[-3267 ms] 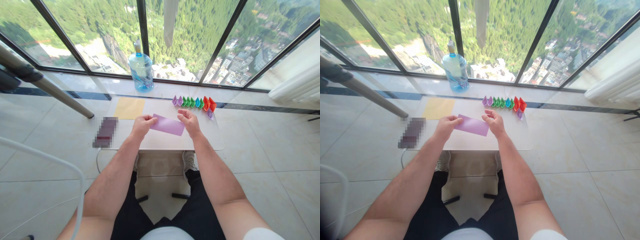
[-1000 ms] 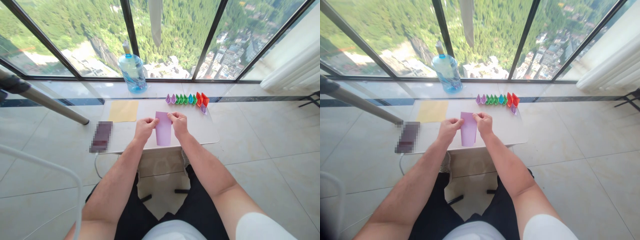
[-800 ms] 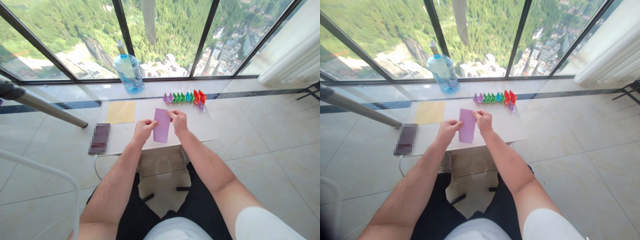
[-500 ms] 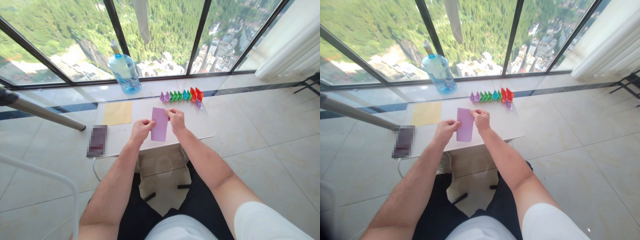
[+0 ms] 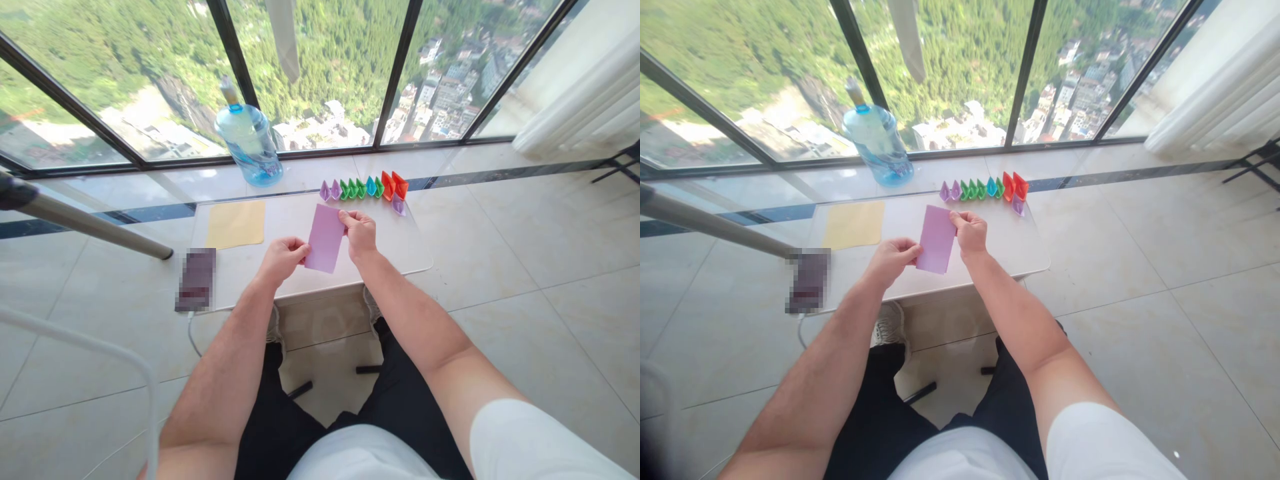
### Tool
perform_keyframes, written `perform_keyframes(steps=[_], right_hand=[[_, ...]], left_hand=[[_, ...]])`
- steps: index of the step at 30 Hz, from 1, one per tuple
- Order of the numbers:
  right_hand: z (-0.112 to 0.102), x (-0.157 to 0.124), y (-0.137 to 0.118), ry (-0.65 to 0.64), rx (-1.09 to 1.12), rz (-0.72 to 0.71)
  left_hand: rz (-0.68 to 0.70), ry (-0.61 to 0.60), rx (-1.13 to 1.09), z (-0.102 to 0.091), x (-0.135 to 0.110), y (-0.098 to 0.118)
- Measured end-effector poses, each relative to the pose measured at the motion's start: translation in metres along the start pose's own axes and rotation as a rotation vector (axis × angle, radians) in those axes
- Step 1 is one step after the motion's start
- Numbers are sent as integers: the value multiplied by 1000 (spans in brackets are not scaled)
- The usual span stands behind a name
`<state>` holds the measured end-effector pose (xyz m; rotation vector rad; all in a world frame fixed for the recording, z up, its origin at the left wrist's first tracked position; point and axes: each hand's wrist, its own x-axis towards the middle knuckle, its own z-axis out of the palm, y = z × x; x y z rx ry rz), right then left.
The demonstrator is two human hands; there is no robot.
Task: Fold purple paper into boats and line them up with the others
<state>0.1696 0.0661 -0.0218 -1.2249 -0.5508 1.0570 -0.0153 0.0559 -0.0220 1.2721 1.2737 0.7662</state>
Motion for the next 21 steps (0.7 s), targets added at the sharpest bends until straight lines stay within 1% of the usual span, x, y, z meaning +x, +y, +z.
perform_keyframes(steps=[5,7,11,15,17,21], right_hand=[[1,-1,-3,2,0,-15],[1,0,-3,12,3,-10],[-1,4,-3,30,-15,-16],[-3,7,-3,45,-32,-34],[-3,7,-3,53,-13,-38],[-3,7,-1,60,-2,-48]], left_hand=[[79,35,274,-6,2,3],[104,32,342,-6,2,5],[136,35,369,-6,1,8],[146,22,481,-9,-1,10],[130,-6,508,-10,-1,10],[81,-93,459,-11,-1,7]])
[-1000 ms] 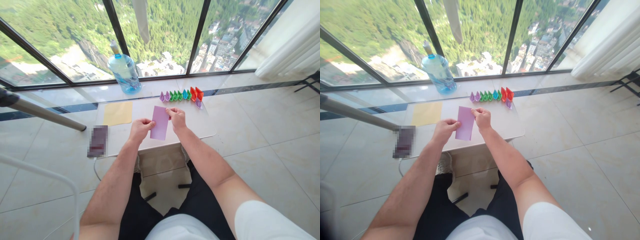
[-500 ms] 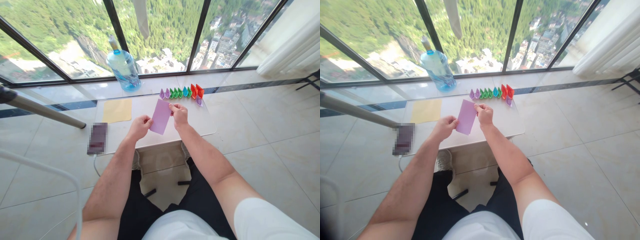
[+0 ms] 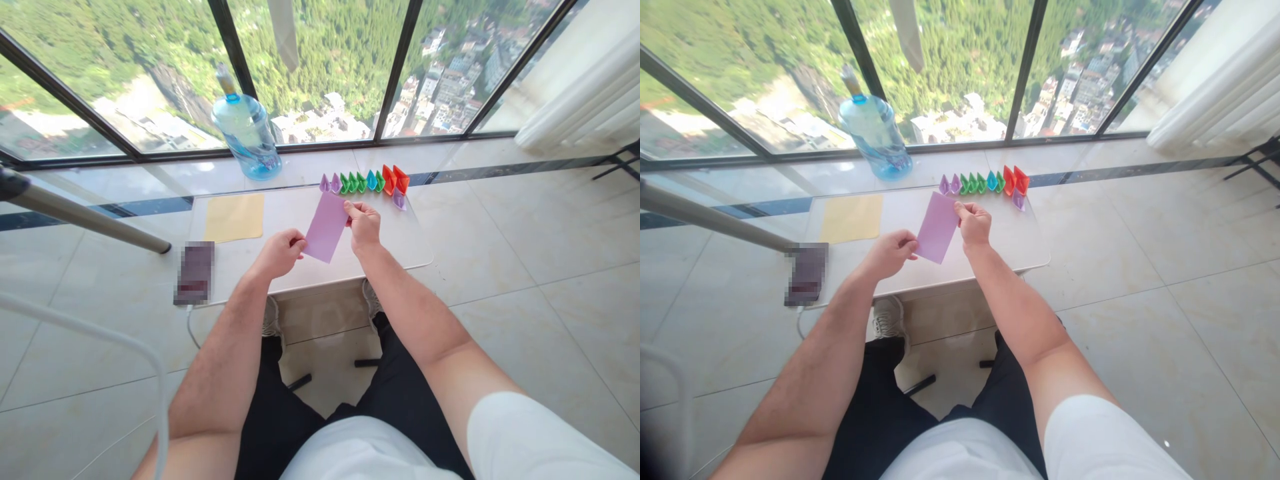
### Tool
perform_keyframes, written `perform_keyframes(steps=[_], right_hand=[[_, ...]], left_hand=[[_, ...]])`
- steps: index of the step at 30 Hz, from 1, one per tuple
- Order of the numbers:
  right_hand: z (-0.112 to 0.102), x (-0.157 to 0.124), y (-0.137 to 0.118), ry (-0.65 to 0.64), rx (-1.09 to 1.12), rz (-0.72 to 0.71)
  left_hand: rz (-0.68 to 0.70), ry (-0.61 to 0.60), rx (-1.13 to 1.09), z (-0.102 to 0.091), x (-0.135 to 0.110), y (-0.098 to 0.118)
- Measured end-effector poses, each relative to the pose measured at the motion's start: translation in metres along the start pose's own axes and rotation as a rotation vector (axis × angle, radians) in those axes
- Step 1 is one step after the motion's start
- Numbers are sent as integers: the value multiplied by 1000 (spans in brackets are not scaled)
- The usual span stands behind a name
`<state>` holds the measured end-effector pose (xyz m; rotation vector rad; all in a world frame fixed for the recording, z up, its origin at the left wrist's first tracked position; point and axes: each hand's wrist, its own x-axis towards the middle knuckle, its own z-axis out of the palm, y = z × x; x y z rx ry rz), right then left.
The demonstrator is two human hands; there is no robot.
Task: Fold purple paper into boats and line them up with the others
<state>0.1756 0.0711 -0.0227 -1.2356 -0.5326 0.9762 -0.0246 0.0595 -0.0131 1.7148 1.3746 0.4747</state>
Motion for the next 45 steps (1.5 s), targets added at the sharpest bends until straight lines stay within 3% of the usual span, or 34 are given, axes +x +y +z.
perform_keyframes(steps=[6,8,10,13,16,19,21,25,28,32,40,45], right_hand=[[-10,12,-1,71,57,-32],[-12,15,-1,90,83,-32],[-11,15,3,77,95,-20],[-4,7,13,45,76,-18],[1,0,23,20,42,-8],[-2,-2,26,-41,-97,-14],[-5,-4,21,-90,-307,-155],[-9,-16,2,-302,-884,-751],[-6,-29,-5,-504,-1152,-871],[-2,-37,-2,-621,-1243,-847],[-4,-26,-7,-560,-1123,-784],[-14,-10,-13,-390,-926,-486]], left_hand=[[-17,-55,107,-5,1,-16],[-20,52,32,-2,3,-17],[33,162,-194,4,6,-15],[74,226,-447,18,10,-6],[35,339,-420,25,10,1],[41,425,-245,20,9,-2],[117,458,-47,14,8,-5],[320,425,324,6,4,-7],[397,375,474,9,0,0],[431,339,526,15,-2,4],[371,382,489,10,-1,2],[248,369,321,-2,1,1]])
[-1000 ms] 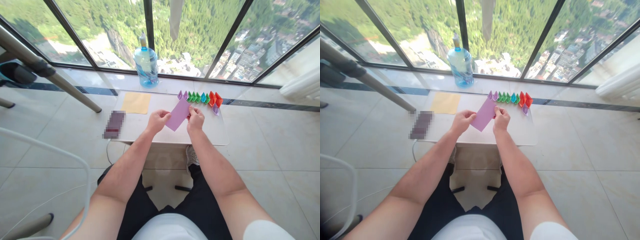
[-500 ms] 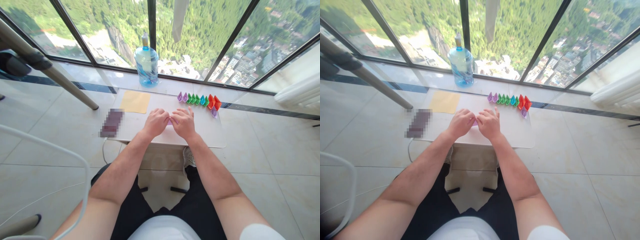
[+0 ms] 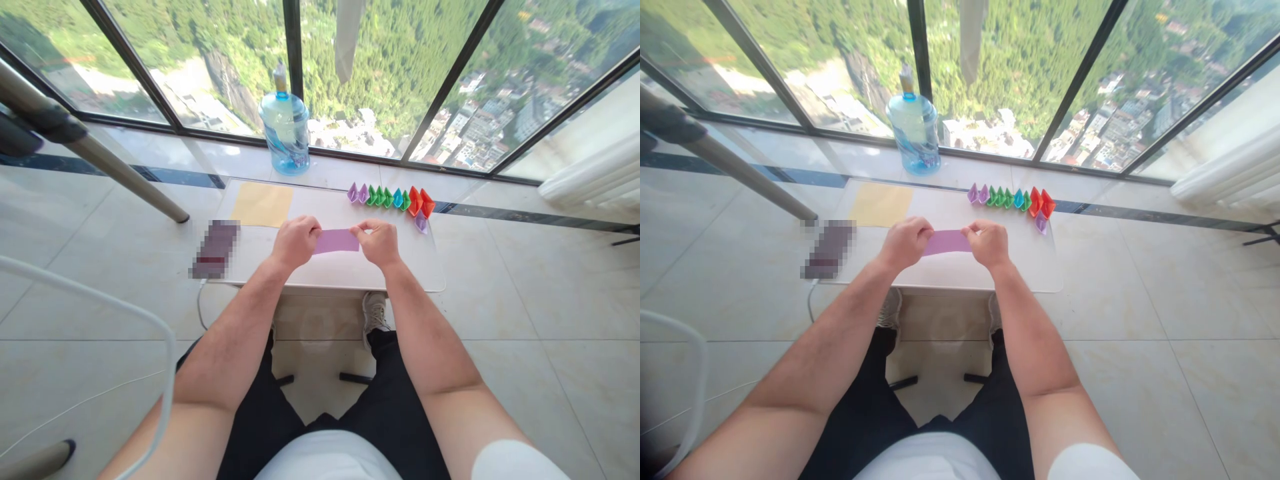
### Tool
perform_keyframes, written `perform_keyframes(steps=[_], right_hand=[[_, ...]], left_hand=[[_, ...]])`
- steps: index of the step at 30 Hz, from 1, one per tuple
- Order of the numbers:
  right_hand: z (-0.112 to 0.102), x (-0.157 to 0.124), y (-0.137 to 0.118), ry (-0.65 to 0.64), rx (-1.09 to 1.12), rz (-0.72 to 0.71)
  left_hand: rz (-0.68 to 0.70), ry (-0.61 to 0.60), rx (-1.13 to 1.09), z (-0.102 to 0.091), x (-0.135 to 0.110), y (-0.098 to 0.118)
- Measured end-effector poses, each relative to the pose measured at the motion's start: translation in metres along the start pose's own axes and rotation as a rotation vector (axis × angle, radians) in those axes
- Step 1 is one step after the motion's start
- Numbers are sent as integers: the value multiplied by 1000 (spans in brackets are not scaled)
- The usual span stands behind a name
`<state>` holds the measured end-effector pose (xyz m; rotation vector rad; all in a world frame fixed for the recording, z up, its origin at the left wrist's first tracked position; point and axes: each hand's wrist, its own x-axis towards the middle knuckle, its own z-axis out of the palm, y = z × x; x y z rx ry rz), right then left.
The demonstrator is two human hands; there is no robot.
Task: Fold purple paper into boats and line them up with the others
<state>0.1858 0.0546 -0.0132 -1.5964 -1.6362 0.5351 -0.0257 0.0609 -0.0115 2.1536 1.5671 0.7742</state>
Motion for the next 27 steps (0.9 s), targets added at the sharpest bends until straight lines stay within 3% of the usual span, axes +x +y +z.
perform_keyframes(steps=[3,7,11,13,19,23,25,27], right_hand=[[-4,3,6,13,180,143],[-7,7,11,27,407,230],[-9,7,10,-182,584,261],[-6,6,9,-257,543,259],[-2,8,18,-173,426,321],[-5,12,33,-105,464,404],[-1,12,39,-123,462,434],[7,12,42,-193,422,439]], left_hand=[[-117,-84,-133,-4,3,-4],[-237,-132,-237,-10,4,-8],[-265,-137,-278,-12,3,-8],[-257,-148,-288,-10,3,-6],[-262,-174,-265,-15,4,-16],[-300,-37,-132,-22,4,-34],[-256,41,-89,-18,2,-35],[-119,5,-79,-6,0,-29]])
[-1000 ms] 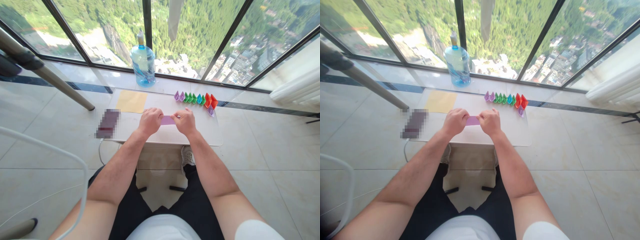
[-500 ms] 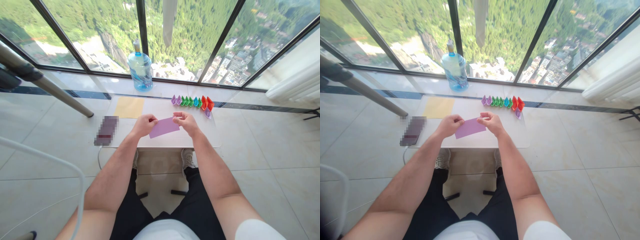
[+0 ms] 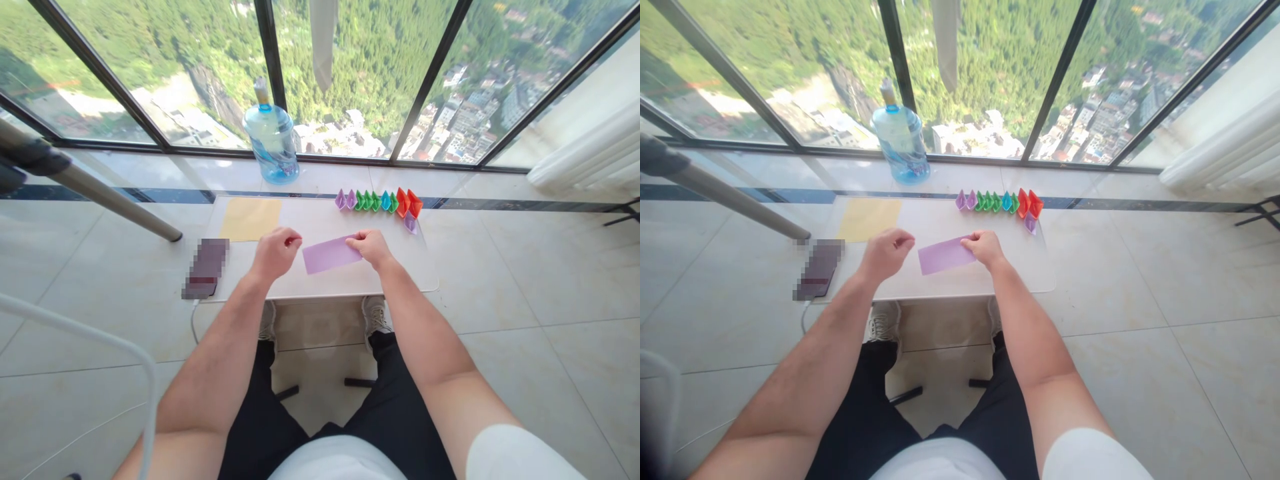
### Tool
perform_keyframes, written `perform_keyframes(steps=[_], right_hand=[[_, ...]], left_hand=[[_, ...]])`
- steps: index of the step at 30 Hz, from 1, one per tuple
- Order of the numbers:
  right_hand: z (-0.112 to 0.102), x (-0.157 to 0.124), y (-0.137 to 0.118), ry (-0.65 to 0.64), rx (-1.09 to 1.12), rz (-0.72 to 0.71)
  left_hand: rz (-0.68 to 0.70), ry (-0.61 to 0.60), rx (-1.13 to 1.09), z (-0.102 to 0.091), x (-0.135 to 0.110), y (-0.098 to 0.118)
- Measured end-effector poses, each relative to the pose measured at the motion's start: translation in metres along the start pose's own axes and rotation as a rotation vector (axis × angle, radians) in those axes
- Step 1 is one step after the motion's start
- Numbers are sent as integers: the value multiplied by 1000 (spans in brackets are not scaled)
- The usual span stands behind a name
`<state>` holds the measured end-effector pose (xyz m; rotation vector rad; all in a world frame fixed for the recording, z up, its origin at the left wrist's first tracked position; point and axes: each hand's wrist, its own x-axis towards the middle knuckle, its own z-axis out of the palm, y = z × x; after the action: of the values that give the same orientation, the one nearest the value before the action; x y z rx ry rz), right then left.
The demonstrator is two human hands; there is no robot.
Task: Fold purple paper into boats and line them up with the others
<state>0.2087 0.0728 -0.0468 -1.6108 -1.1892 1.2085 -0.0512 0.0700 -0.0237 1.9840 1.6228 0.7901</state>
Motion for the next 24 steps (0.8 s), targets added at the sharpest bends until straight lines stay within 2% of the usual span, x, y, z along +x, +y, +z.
perform_keyframes(steps=[2,4,8,13,24], right_hand=[[9,2,6,-36,-105,-27],[18,2,10,-19,-292,-109],[27,-4,14,44,-587,-249],[30,-11,19,55,-709,-412],[27,-16,41,-33,-750,-771]], left_hand=[[143,-128,38,18,-4,6],[212,-226,121,36,-9,10],[262,-268,229,56,-15,8],[288,-261,266,57,-15,5],[210,-245,250,56,-14,9]])
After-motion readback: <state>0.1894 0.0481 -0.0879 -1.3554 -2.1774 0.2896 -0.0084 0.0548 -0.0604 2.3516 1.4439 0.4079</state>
